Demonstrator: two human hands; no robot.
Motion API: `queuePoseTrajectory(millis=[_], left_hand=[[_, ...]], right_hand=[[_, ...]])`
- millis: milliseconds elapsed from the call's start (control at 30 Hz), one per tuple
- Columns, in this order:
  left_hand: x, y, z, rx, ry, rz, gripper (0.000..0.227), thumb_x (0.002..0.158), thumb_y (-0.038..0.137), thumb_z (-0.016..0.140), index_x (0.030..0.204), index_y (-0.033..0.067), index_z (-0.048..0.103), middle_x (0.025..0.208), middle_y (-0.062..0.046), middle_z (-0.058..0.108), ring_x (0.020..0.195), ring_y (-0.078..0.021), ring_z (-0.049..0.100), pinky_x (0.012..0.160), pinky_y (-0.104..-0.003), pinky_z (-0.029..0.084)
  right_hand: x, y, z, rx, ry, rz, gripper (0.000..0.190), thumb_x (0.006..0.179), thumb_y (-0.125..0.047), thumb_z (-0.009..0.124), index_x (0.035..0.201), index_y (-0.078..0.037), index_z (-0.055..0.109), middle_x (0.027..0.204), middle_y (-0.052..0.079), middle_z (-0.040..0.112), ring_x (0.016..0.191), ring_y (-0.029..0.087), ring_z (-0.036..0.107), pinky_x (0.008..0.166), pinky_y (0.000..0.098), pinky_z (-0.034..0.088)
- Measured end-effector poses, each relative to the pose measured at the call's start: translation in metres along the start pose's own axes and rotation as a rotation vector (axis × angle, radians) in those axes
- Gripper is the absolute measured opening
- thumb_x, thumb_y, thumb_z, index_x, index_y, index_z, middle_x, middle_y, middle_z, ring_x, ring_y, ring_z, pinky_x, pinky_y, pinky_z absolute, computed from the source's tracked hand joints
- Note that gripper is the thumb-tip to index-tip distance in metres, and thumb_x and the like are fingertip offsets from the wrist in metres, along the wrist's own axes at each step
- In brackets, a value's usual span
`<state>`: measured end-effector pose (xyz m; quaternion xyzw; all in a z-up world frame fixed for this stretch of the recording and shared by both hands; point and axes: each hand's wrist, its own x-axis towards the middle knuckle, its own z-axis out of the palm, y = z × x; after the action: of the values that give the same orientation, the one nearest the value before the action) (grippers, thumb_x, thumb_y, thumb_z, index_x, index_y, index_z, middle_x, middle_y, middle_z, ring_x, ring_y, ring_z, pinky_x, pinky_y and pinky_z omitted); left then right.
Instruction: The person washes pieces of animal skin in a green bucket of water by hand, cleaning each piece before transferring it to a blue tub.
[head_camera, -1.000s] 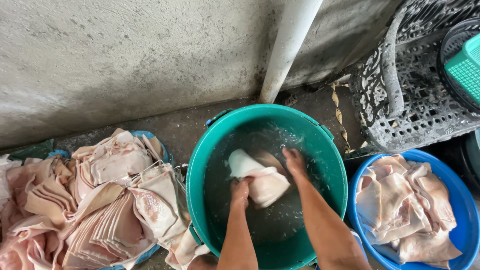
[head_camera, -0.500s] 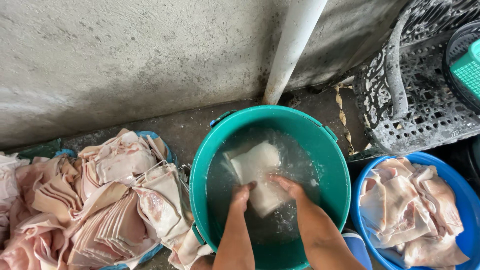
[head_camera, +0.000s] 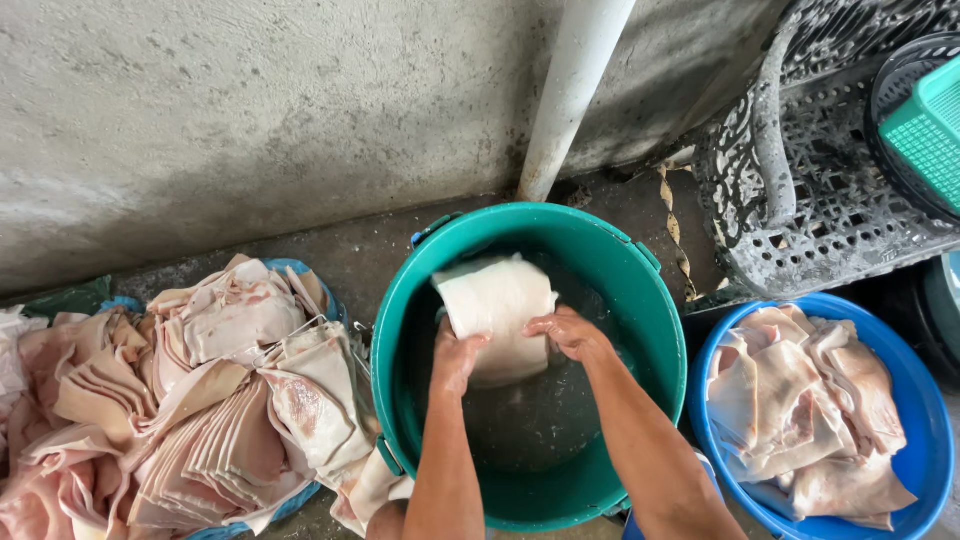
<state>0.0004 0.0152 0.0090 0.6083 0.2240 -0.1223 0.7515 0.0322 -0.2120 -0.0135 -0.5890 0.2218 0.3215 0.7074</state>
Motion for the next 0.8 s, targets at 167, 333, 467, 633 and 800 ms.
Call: queuePoseTrajectory(millis=[167, 333, 467, 633, 800], left_hand=[[-0.027, 0.090, 0.009, -0.126, -0.288, 0.237, 0.081, 0.067, -0.010, 0.071, 0.143, 0.0026, 0.047, 0.132, -0.009, 0.065, 0.121, -0.0207, 0.063, 0.104, -0.035, 0.050], [-0.040, 0.144, 0.012, 0.027, -0.473, 0.415, 0.080, 0.074, -0.010, 0.074, 0.146, 0.0057, 0.044, 0.136, -0.006, 0.061, 0.127, -0.0179, 0.059, 0.107, -0.036, 0.050], [-0.045, 0.150, 0.016, 0.152, -0.480, 0.474, 0.062, 0.082, -0.005, 0.078, 0.138, 0.0062, 0.055, 0.130, -0.006, 0.067, 0.120, -0.0165, 0.063, 0.102, -0.035, 0.053], [-0.057, 0.107, 0.005, 0.243, -0.386, 0.416, 0.046, 0.085, 0.003, 0.077, 0.129, 0.0060, 0.064, 0.122, -0.005, 0.072, 0.111, -0.0157, 0.067, 0.093, -0.032, 0.056], [-0.066, 0.074, -0.011, 0.202, -0.279, 0.280, 0.039, 0.086, 0.004, 0.078, 0.123, 0.0027, 0.068, 0.115, -0.009, 0.075, 0.104, -0.0184, 0.070, 0.088, -0.034, 0.056]], right_hand=[[-0.067, -0.059, 0.005, -0.151, -0.084, -0.439, 0.060, 0.076, 0.001, 0.079, 0.133, -0.005, 0.061, 0.121, 0.010, 0.073, 0.110, 0.020, 0.067, 0.097, 0.0365, 0.054], [-0.119, -0.086, -0.001, -0.452, 0.117, -0.675, 0.049, 0.085, -0.009, 0.082, 0.129, -0.003, 0.063, 0.120, 0.011, 0.075, 0.109, 0.019, 0.070, 0.094, 0.0338, 0.057], [-0.128, -0.083, -0.010, -0.701, 0.098, -1.087, 0.034, 0.095, -0.007, 0.072, 0.129, -0.007, 0.066, 0.126, 0.012, 0.069, 0.109, 0.023, 0.072, 0.094, 0.0332, 0.056], [-0.125, -0.047, -0.001, -0.614, 0.074, -0.987, 0.047, 0.102, -0.010, 0.066, 0.148, -0.008, 0.051, 0.129, 0.011, 0.066, 0.117, 0.022, 0.068, 0.099, 0.0343, 0.055], [-0.133, -0.025, 0.015, -0.495, -0.073, -0.864, 0.072, 0.089, -0.007, 0.078, 0.152, -0.010, 0.042, 0.131, 0.011, 0.068, 0.120, 0.020, 0.061, 0.101, 0.0365, 0.049]])
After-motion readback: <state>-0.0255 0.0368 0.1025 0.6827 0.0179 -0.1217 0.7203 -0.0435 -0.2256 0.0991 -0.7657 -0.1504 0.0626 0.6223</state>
